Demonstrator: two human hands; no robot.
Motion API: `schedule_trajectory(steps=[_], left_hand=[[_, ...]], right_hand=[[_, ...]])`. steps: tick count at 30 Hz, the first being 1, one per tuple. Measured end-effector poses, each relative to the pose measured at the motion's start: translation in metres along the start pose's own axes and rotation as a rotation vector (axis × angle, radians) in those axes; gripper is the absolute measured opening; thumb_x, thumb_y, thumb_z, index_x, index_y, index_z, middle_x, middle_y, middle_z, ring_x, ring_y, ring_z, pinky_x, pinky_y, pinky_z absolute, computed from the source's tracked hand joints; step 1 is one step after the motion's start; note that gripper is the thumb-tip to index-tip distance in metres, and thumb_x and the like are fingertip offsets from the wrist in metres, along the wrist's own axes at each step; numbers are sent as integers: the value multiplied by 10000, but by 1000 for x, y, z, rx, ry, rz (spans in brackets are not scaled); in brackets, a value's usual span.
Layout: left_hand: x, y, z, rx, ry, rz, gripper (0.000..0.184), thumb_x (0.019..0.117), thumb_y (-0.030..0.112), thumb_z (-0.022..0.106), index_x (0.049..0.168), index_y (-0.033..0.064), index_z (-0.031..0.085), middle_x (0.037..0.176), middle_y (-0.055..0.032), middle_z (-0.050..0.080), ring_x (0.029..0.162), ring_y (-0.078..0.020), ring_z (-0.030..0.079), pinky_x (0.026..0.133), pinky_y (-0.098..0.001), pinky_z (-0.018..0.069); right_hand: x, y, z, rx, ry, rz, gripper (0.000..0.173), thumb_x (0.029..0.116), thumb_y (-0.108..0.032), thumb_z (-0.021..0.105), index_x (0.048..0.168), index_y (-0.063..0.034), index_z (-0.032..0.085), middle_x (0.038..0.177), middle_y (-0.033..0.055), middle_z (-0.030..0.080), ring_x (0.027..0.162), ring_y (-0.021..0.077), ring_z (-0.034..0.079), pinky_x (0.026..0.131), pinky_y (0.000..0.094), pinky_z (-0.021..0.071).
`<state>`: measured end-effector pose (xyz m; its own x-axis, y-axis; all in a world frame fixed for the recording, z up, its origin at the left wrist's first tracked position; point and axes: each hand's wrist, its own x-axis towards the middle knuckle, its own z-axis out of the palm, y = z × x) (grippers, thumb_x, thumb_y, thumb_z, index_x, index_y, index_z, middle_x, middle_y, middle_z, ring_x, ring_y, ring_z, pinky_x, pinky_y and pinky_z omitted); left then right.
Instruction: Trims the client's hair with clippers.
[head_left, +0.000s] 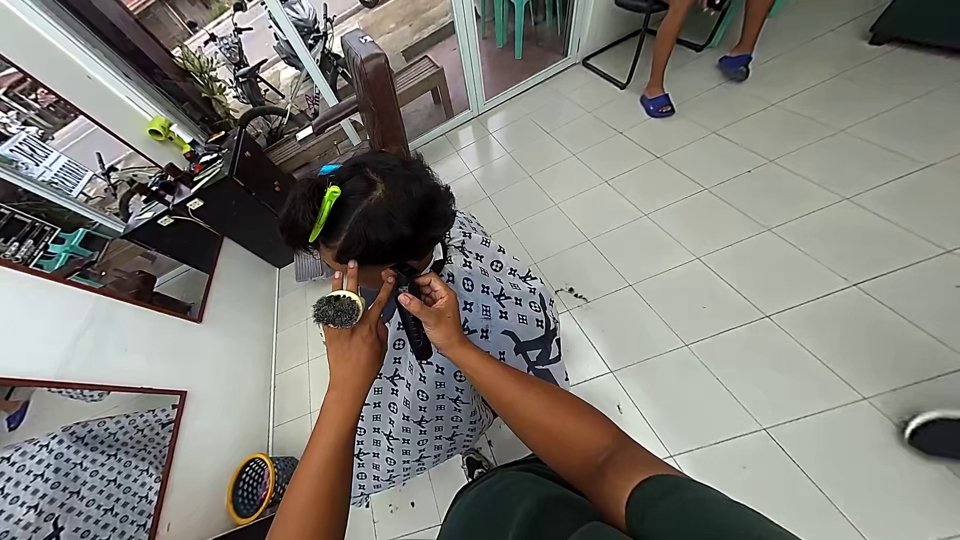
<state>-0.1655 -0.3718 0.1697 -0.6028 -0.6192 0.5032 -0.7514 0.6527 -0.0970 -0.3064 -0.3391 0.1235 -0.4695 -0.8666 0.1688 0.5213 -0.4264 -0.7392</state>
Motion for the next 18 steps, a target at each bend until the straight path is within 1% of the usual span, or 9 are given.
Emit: schedule_trajectory(steps=[6,8,10,11,12,13,14,15,18], left_hand=[[0,-3,4,-90,-2,4,436,900,109,623,1313,218,709,1684,-162,253,1548,-402,234,1143,-653,304],[-2,-4,5,-242,56,52,452,920,98,601,1350,210,682,1664,-205,276,1537,-400,265,1158,-613,341],[-6,0,7,-463,229,157,343,965,72,581,1279,121,710,1489,-253,511,1394,-374,496,1109,-522,446],[-7,8,2,-575,224,166,277,984,86,576,1221,92,719,1352,-207,623,1263,-284,603,1038,-416,507],[-4,18,-7,-713,107,121,254,992,119,577,1185,56,731,1213,-141,704,1089,-176,681,891,-304,567],[5,26,-20,-881,-130,38,269,1017,171,571,1201,30,707,1095,-72,737,920,-99,714,729,-244,592],[17,31,-31,-1059,-376,-28,284,1035,204,566,1223,20,672,1010,-40,750,822,-91,732,645,-250,610],[28,36,-34,-1188,-482,-34,262,1032,201,586,1186,13,684,927,-25,761,746,-80,731,601,-243,605],[51,52,-12,-1293,-254,-1,201,1000,124,611,1050,-41,716,855,-38,747,705,-51,693,653,-236,591]], right_hand=[[0,-10,-9,-161,-156,53,282,839,-81,779,1070,28,659,876,51,706,800,70,673,779,254,573],[-4,-16,-21,-169,-144,20,265,844,-91,769,1057,25,660,880,44,715,817,64,682,804,255,578],[-10,-24,-38,-189,-101,-29,248,849,-110,754,1041,13,656,906,29,730,843,56,693,822,256,584],[-13,-30,-48,-199,-73,-43,238,850,-109,747,1034,9,653,913,21,734,845,55,698,817,258,588],[-15,-37,-58,-209,-41,-48,229,854,-105,737,1036,5,650,911,13,735,838,56,701,803,261,593],[-17,-43,-70,-217,-2,-42,215,861,-97,725,1036,1,646,899,9,732,816,64,703,777,268,599],[-20,-49,-81,-229,39,-36,207,872,-95,708,1043,-1,641,888,6,726,794,74,702,749,279,605],[-23,-53,-92,-240,80,-34,195,885,-100,695,1048,-8,639,876,2,724,770,80,702,719,286,609],[-30,-64,-118,-263,179,-51,146,914,-100,653,1039,-28,624,833,-1,719,715,94,704,663,288,615]])
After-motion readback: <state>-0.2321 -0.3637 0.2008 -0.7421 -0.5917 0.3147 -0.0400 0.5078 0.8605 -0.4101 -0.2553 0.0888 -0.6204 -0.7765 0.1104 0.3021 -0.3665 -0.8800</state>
